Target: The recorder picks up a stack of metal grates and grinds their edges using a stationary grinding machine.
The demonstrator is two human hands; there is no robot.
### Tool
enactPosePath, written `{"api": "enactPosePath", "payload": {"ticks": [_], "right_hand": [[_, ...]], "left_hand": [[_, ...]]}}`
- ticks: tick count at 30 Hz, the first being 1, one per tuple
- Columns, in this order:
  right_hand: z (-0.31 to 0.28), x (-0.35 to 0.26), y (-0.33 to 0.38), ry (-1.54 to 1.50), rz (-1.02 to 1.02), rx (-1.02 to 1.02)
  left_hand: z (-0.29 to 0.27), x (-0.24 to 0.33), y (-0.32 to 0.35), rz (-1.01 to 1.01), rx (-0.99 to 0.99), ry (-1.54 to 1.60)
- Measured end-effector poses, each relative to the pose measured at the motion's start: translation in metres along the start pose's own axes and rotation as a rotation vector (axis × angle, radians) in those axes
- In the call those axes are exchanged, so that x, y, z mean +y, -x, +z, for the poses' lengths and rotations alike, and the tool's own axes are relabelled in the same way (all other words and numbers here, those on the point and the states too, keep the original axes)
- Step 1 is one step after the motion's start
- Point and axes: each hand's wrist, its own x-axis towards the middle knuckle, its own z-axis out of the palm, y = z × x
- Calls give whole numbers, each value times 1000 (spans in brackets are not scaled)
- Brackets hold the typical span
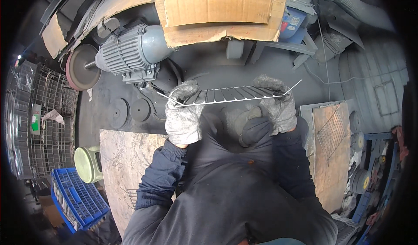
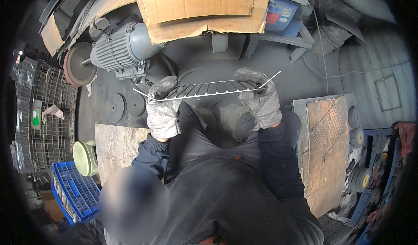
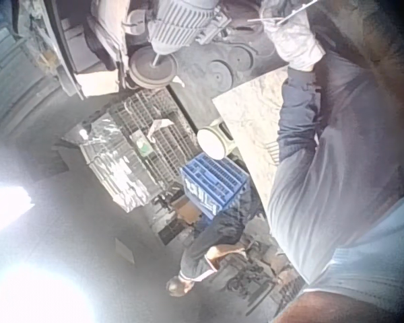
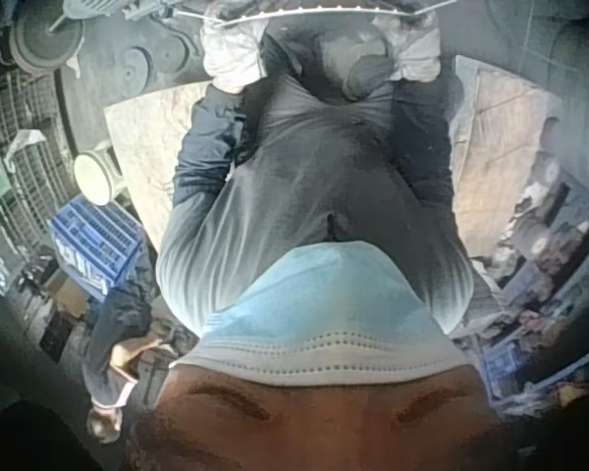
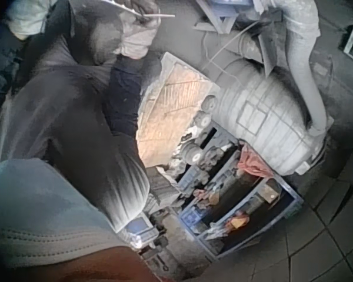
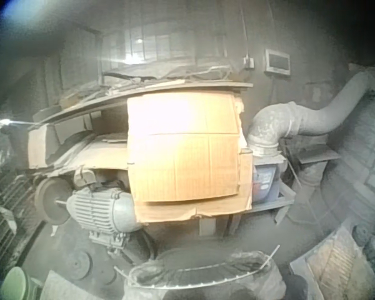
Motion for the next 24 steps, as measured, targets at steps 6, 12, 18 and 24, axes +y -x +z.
{"api": "enactPosePath", "payload": {"ticks": [6, 12, 18, 24], "right_hand": [[-3, -8, 2, 71, -9, -3], [-4, 3, 1, -4, 85, 29], [-10, -16, -3, 168, 169, -4], [-80, -50, 14, 134, 283, 276]], "left_hand": [[9, 9, 6, -62, 25, 223], [4, -5, 3, 103, -26, -225], [5, -2, -2, 32, -61, -395], [-60, 31, 6, -557, -46, -446]]}}
